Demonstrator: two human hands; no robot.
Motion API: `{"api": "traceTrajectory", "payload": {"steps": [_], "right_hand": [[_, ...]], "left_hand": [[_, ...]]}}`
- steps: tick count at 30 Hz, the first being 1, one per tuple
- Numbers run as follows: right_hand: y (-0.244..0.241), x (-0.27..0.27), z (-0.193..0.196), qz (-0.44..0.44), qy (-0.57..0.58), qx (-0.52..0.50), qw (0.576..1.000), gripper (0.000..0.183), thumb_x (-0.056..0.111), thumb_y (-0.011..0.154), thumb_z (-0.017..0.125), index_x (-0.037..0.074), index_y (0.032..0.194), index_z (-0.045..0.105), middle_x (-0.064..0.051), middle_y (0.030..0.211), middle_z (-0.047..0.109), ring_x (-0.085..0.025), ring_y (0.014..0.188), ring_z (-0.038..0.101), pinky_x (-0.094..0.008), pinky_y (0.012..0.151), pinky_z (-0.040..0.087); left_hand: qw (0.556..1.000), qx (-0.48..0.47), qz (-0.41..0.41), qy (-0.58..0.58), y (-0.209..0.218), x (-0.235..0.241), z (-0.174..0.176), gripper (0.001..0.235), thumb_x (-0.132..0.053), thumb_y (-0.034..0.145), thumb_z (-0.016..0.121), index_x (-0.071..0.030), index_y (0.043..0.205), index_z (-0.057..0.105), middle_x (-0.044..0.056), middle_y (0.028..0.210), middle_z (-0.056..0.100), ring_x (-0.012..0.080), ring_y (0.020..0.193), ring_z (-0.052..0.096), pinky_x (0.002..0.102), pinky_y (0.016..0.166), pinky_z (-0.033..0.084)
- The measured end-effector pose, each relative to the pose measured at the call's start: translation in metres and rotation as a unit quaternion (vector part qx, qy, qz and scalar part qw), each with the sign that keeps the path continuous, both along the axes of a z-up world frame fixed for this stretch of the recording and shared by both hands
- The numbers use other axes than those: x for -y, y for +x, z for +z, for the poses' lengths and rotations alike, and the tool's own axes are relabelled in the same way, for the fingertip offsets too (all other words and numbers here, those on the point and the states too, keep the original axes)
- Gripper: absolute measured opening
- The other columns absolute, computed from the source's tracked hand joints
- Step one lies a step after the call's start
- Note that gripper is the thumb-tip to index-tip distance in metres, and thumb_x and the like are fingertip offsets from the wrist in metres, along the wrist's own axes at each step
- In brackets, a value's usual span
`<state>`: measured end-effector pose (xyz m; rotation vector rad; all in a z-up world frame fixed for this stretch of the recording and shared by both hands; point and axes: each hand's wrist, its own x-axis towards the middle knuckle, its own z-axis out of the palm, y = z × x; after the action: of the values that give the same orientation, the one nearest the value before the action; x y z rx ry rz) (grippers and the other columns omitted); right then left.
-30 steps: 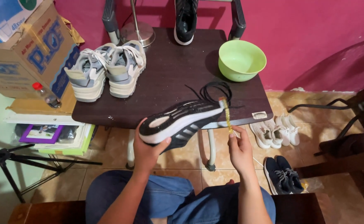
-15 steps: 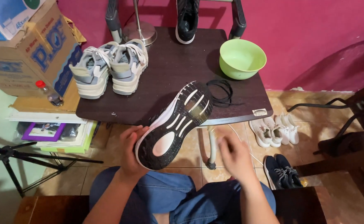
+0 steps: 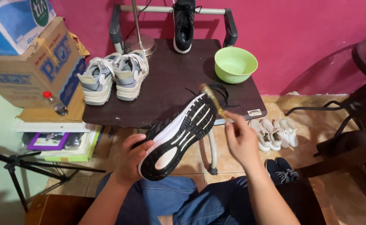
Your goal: The person scrubs the sole of a black sneaker with a toothbrush, then flips it to scrub the upper part. They continue scrubbing the sole and sides of the shoe while holding it in their lap.
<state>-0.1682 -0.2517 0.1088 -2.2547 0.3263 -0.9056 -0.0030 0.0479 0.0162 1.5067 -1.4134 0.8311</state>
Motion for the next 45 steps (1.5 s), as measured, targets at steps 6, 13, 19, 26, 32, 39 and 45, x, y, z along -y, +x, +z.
{"api": "traceTrajectory", "payload": {"steps": [6,13,19,26,32,39,45], "right_hand": [[-0.04,-0.042,0.032,0.21,-0.041,-0.03,0.976,0.033,0.004,0.096,0.054,0.008,0.126,0.067,-0.004,0.093,0.073,-0.011,0.053,0.058,-0.025,0.053,0.048],[-0.038,-0.027,0.013,0.016,0.008,0.035,0.999,0.029,0.018,0.103,0.055,0.013,0.131,0.064,0.003,0.063,0.05,-0.009,0.053,0.041,-0.026,0.052,0.033],[-0.048,-0.043,0.021,-0.006,-0.068,0.068,0.995,0.026,0.014,0.102,0.057,0.012,0.127,0.063,0.003,0.062,0.059,-0.01,0.048,0.047,-0.027,0.049,0.037],[-0.052,-0.058,0.046,0.018,-0.076,0.072,0.994,0.031,0.011,0.098,0.059,0.015,0.128,0.066,-0.001,0.075,0.066,-0.013,0.055,0.051,-0.028,0.056,0.043],[-0.055,-0.081,0.058,0.1,-0.108,0.123,0.981,0.024,0.006,0.087,0.066,0.013,0.107,0.077,-0.013,0.072,0.073,-0.036,0.066,0.073,-0.043,0.061,0.057],[-0.071,-0.087,0.051,0.1,-0.131,0.094,0.982,0.019,0.009,0.087,0.063,0.018,0.098,0.076,-0.009,0.06,0.068,-0.035,0.054,0.068,-0.042,0.055,0.055],[-0.065,-0.046,0.023,0.036,-0.172,0.102,0.979,0.034,0.01,0.089,0.069,0.018,0.121,0.074,-0.007,0.078,0.076,-0.033,0.064,0.071,-0.044,0.059,0.055]], "left_hand": [[0.992,0.124,0.019,-0.029,0.001,-0.012,0.015,0.039,-0.02,0.113,0.043,-0.016,0.151,0.035,0.004,0.147,0.054,0.0349,0.129,0.053,0.057,0.099,0.057],[0.99,0.103,-0.019,-0.092,-0.002,-0.027,-0.003,0.023,-0.013,0.111,0.04,-0.011,0.134,0.046,0.009,0.136,0.057,0.0353,0.128,0.053,0.063,0.105,0.056],[0.986,0.011,-0.037,-0.165,-0.008,-0.034,-0.022,0.035,-0.021,0.115,0.03,0.0,0.135,0.051,0.024,0.135,0.047,0.0367,0.127,0.056,0.057,0.111,0.056],[0.977,-0.009,-0.033,-0.211,-0.016,-0.028,0.007,0.029,-0.016,0.11,0.044,-0.004,0.136,0.045,0.024,0.13,0.054,0.0409,0.122,0.057,0.058,0.107,0.055],[0.978,0.152,0.006,-0.143,-0.028,-0.029,0.072,0.023,-0.016,0.104,0.054,-0.005,0.123,0.047,0.022,0.122,0.068,0.0503,0.113,0.062,0.055,0.094,0.056],[0.953,0.28,0.044,-0.108,-0.009,-0.021,0.082,0.025,-0.019,0.1,0.064,-0.021,0.124,0.07,0.009,0.112,0.045,0.0441,0.109,0.062,0.054,0.09,0.061],[0.936,0.333,0.072,-0.086,-0.023,-0.027,0.109,0.038,-0.009,0.102,0.058,-0.025,0.136,0.058,0.005,0.111,0.044,0.0358,0.111,0.063,0.048,0.093,0.062]]}}
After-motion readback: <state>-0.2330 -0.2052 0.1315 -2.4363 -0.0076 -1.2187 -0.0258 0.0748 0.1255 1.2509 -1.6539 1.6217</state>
